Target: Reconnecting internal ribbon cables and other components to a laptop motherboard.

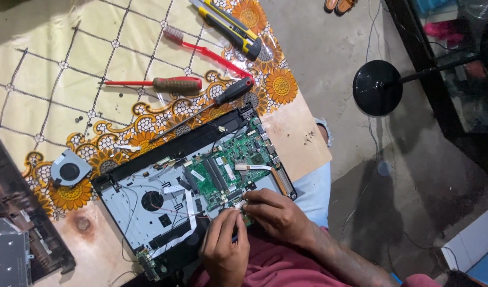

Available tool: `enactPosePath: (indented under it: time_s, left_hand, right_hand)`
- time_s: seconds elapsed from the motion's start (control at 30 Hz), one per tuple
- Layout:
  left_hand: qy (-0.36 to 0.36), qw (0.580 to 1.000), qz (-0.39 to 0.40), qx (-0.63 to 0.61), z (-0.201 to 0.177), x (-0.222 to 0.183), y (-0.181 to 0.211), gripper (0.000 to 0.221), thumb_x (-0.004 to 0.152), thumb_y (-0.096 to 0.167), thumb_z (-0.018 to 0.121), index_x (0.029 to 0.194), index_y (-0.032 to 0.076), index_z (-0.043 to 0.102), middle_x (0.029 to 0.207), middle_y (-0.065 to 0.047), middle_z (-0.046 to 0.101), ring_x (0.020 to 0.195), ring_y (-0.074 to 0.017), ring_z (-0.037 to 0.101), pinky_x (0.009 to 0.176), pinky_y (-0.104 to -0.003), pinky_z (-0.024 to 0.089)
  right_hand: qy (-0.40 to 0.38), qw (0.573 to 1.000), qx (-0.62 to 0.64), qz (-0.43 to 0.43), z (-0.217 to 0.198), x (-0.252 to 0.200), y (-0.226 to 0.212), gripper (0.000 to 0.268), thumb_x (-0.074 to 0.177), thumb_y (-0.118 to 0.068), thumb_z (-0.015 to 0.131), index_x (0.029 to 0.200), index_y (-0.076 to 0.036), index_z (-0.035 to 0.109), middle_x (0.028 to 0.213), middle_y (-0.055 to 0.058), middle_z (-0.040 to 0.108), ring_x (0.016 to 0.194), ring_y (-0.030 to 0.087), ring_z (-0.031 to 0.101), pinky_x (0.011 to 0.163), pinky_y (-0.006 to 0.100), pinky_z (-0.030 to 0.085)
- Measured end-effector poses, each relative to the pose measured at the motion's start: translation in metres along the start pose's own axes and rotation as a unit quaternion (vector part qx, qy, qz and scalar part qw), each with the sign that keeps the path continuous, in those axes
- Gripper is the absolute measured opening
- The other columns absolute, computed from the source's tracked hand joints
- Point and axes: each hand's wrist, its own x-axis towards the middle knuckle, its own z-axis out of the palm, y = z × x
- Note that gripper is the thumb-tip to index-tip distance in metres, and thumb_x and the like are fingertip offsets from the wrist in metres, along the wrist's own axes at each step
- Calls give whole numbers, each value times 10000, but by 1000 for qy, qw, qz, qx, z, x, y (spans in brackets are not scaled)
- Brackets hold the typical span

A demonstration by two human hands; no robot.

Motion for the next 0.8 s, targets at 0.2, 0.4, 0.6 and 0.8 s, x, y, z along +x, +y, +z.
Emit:
enactPosePath:
  time_s: [0.2, 0.4, 0.6, 0.8]
  left_hand:
    - [-3, 1000, 5, 11, 1, -2, -2, 139, 745, -9, 746, 880, -10, 711, 959, -91, 726, 745, -217, 716, 646, -322, 588]
    - [27, 999, 25, -19, -5, 4, 2, 220, 717, -76, 740, 919, 3, 702, 977, -74, 718, 787, -231, 715, 704, -324, 578]
    - [34, 999, 24, -18, -3, 3, -2, 216, 710, -73, 746, 907, 6, 705, 950, -70, 725, 760, -204, 717, 677, -291, 592]
    - [38, 999, 32, -16, -2, 3, -3, 223, 719, -72, 751, 923, 0, 699, 976, -82, 715, 807, -210, 718, 721, -299, 596]
  right_hand:
    - [8, 1000, -7, -5, 0, 0, 0, 132, 820, -12, 671, 946, 24, 678, 1093, 142, 645, 880, 249, 672, 743, 311, 561]
    - [24, 999, -29, 13, 8, -1, 0, 162, 781, 17, 697, 941, 30, 706, 1094, 151, 647, 880, 249, 663, 748, 313, 552]
    - [26, 999, -34, 9, 11, 0, -2, 184, 766, 50, 691, 951, 50, 695, 1048, 143, 660, 883, 244, 664, 757, 307, 551]
    - [49, 998, -37, 12, 17, -2, 1, 215, 748, 59, 713, 963, 44, 699, 1049, 155, 672, 906, 248, 672, 776, 305, 560]
